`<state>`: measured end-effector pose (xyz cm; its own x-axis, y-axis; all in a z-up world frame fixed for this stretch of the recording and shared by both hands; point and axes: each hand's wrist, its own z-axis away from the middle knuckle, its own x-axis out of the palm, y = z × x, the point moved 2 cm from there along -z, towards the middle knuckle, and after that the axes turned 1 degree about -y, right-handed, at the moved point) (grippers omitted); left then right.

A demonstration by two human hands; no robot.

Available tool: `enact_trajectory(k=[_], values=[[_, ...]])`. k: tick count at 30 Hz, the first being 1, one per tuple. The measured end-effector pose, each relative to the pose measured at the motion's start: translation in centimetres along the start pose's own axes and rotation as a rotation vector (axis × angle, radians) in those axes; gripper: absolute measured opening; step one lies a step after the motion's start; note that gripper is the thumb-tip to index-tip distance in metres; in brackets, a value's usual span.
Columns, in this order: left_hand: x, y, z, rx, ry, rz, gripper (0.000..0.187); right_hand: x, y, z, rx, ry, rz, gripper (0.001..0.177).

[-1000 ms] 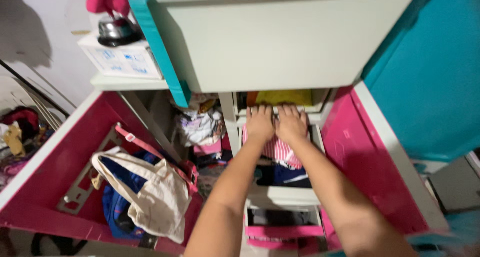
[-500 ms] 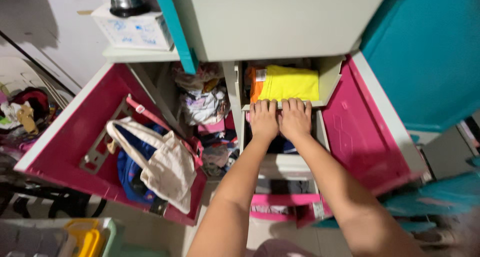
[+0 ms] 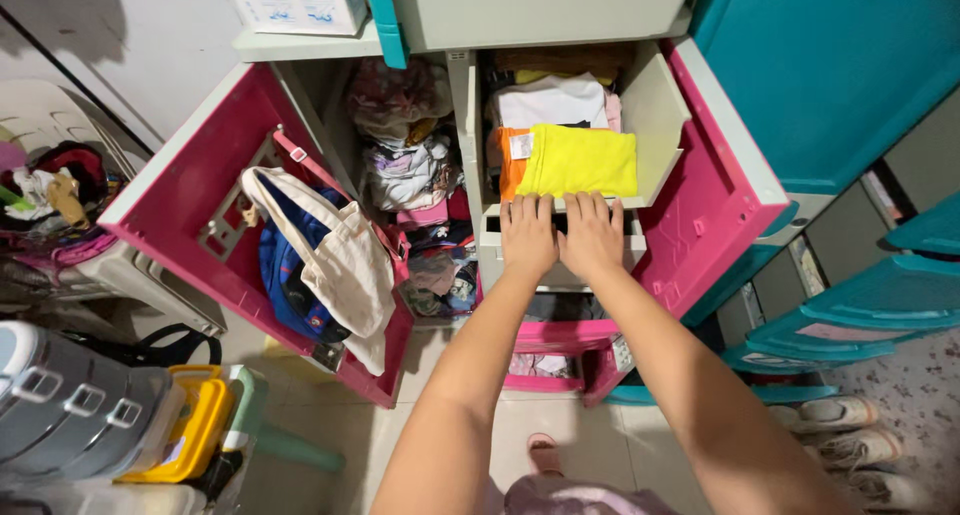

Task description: The person repeatedly opens and closes multiple drawers in teal and pink plastic storage units. They pull each drawer open to reveal folded clothes and then push it closed, repeating this cycle across several drawers in the room.

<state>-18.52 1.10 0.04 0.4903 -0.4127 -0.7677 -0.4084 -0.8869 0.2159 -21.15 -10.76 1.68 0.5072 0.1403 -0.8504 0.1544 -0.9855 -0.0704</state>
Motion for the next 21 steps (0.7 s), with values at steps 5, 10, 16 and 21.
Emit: enact_trajectory(k=[5,10,16,21], values=[[-1.0,0.1,0.3,-0.010,-0.139,-0.015,0.069,-0.8,0.1,0.1,0.040,-0.160,-0.026,0.082],[-2.5,-0.1,3.2,0.040,-0.253,0.063,0.088,-2.0,0.0,2.6,0.075,-0.272,-0.061,0.096],[-5.6,0.2,8.7,0.066,-0.294,0.086,0.083,-4.8,-1.8,7.3,0.066,-0.317,-0.171,0.091],[-9.0,0.3,16.0,-0.087,-0.305,0.116,0.074,-6.5,-5.0,12.1,-0.003,-0.326,-0.260,0.084]])
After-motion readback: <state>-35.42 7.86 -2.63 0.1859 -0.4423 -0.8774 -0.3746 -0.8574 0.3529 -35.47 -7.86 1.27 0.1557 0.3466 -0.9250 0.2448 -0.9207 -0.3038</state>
